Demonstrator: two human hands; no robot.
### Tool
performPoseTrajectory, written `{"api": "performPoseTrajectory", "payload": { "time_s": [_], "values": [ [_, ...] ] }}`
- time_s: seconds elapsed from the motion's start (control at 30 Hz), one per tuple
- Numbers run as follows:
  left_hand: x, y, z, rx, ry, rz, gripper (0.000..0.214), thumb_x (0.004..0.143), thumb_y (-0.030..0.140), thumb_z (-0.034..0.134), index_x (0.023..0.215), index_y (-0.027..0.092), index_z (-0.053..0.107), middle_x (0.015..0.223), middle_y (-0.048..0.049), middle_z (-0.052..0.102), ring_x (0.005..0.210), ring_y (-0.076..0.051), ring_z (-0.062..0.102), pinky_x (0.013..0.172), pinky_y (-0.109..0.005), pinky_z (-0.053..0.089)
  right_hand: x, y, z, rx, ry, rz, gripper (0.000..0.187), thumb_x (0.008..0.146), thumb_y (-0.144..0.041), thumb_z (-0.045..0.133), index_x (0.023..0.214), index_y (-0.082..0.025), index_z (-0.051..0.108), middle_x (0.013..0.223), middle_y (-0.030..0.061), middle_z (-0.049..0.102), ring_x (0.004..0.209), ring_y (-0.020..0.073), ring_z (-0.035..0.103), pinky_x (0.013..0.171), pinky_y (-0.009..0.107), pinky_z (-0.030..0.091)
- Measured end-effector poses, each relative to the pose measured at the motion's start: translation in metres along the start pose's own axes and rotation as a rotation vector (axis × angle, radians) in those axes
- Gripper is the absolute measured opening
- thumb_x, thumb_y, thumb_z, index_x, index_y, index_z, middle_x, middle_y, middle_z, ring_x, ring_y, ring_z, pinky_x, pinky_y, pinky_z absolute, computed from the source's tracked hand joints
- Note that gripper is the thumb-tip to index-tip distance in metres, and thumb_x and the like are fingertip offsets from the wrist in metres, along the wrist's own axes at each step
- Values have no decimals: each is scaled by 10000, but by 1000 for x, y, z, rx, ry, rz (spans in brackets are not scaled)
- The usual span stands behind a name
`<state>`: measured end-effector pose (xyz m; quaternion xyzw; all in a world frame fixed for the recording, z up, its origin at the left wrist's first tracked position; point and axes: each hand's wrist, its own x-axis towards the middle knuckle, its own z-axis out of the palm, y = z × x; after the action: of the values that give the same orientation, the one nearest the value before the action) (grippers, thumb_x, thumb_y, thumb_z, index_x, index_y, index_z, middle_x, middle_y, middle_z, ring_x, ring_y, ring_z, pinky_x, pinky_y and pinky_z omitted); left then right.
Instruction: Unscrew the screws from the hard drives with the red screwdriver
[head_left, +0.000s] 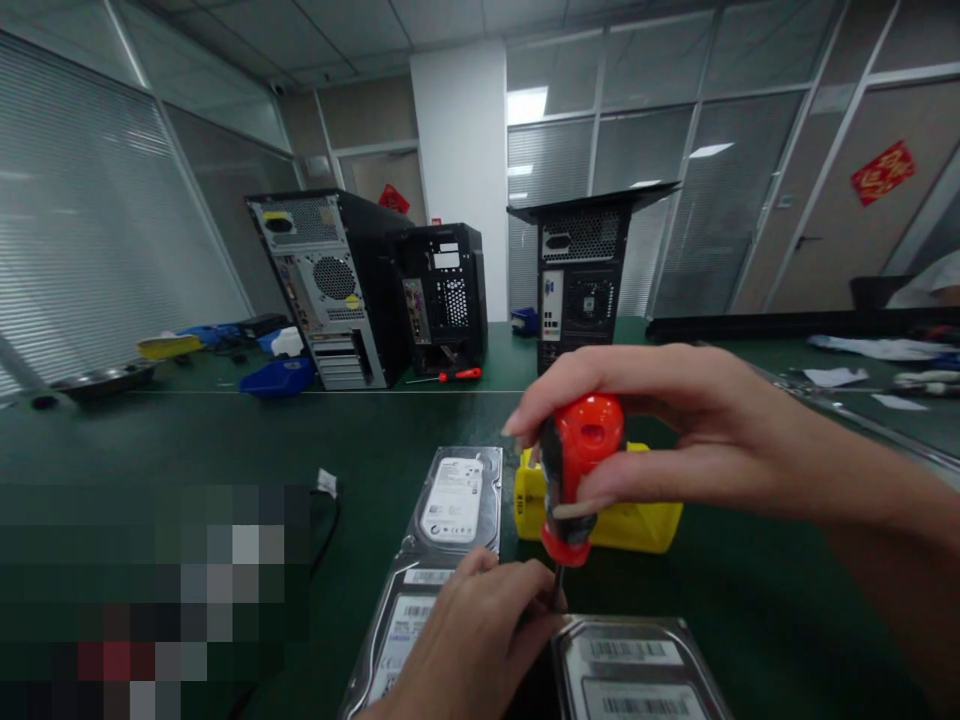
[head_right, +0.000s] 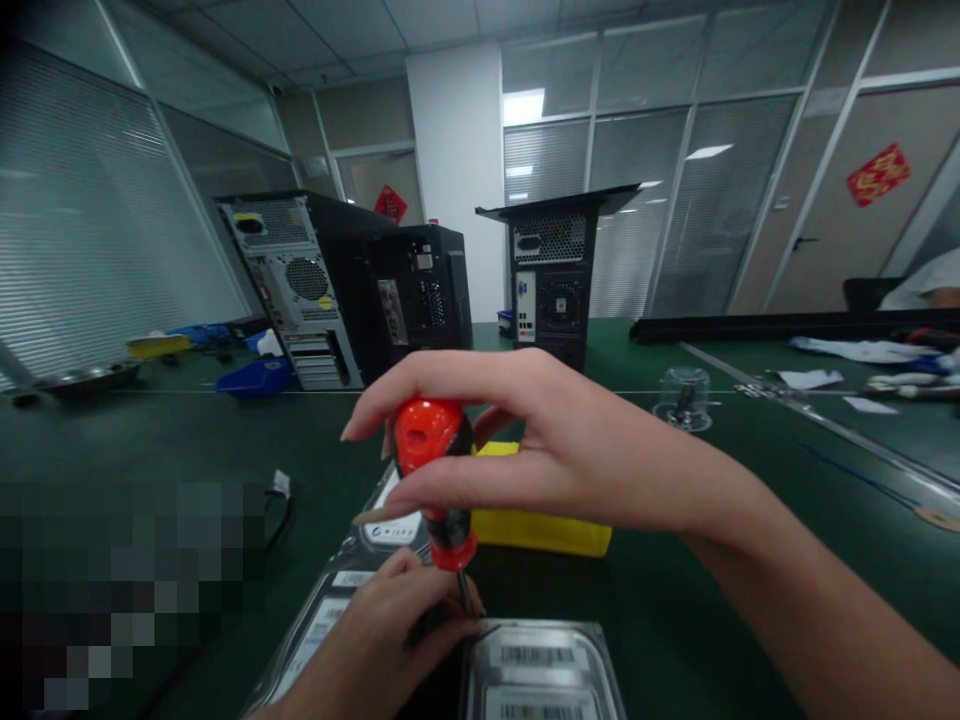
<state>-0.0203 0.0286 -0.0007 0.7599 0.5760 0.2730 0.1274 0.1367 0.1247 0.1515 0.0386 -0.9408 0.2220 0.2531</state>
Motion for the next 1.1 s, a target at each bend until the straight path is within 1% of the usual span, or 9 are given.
{"api": "performPoseTrajectory", "payload": {
  "time_s": [0.13, 0.3, 0.4, 0.53, 0.63, 0.9, 1.0, 1.07, 1.1],
  "values": [
    [0, 0, -1, 54, -35, -34, 130, 745, 128, 669, 804, 223, 603, 789, 55, 662, 692, -185, 537, 641, -294, 347, 0, -2, 1, -33, 11, -2, 290, 756, -268, 613, 1030, -206, 543, 988, -106, 570, 880, -47, 552, 783, -27, 411],
    [0, 2, -3, 104, -56, -55, 128, 747, 122, 647, 789, 240, 619, 780, 56, 669, 695, -199, 552, 648, -310, 336, -2, -3, 1, -157, 53, -31, 294, 735, -334, 628, 987, -197, 566, 972, -105, 586, 875, -39, 552, 780, -5, 410],
    [0, 2, -4, 128, -67, -55, 127, 748, 115, 633, 791, 235, 626, 776, 38, 672, 700, -210, 561, 639, -316, 341, -3, -2, 1, -232, 101, -35, 318, 704, -356, 654, 969, -198, 577, 946, -93, 599, 850, -15, 558, 749, 41, 421],
    [0, 3, -4, 152, -77, -35, 127, 759, 114, 616, 811, 230, 626, 781, 30, 675, 692, -213, 572, 625, -319, 350, -2, -3, 2, -261, 121, 24, 288, 737, -419, 603, 850, -155, 584, 776, -54, 597, 671, 0, 532, 582, 101, 398],
    [-1, 3, -3, 170, -78, -13, 117, 767, 117, 605, 802, 227, 621, 776, 29, 675, 673, -207, 573, 638, -328, 355, 0, -6, 4, -226, 84, 56, 294, 787, -426, 539, 796, -132, 557, 679, -51, 553, 573, -19, 473, 508, 94, 355],
    [6, 7, -4, 195, -50, -10, 104, 748, 125, 618, 788, 222, 623, 750, 23, 676, 676, -207, 590, 631, -320, 379, 1, -10, 9, -248, 97, 18, 295, 802, -429, 517, 799, -134, 534, 687, -55, 537, 587, -19, 449, 531, 104, 347],
    [-3, 11, -12, 202, -57, 5, 199, 736, 115, 619, 899, 231, 616, 837, 24, 680, 715, -206, 605, 674, -332, 404, 1, -11, 10, -278, 108, 14, 292, 802, -423, 521, 784, -131, 532, 671, -58, 525, 578, -22, 447, 529, 105, 343],
    [-23, 12, -19, 228, -35, 65, 404, 708, 110, 640, 1086, 225, 557, 987, -4, 661, 811, -217, 613, 731, -341, 419, 1, -10, 10, -281, 113, 14, 290, 803, -422, 521, 786, -133, 535, 675, -59, 524, 579, -25, 450, 530, 96, 345],
    [-37, 11, -23, 247, 11, 99, 472, 705, 117, 647, 1141, 250, 528, 1024, -1, 652, 846, -217, 611, 765, -340, 420, 1, -10, 10, -277, 116, 10, 287, 802, -420, 524, 792, -134, 536, 684, -60, 526, 583, -28, 453, 532, 89, 347]
  ]
}}
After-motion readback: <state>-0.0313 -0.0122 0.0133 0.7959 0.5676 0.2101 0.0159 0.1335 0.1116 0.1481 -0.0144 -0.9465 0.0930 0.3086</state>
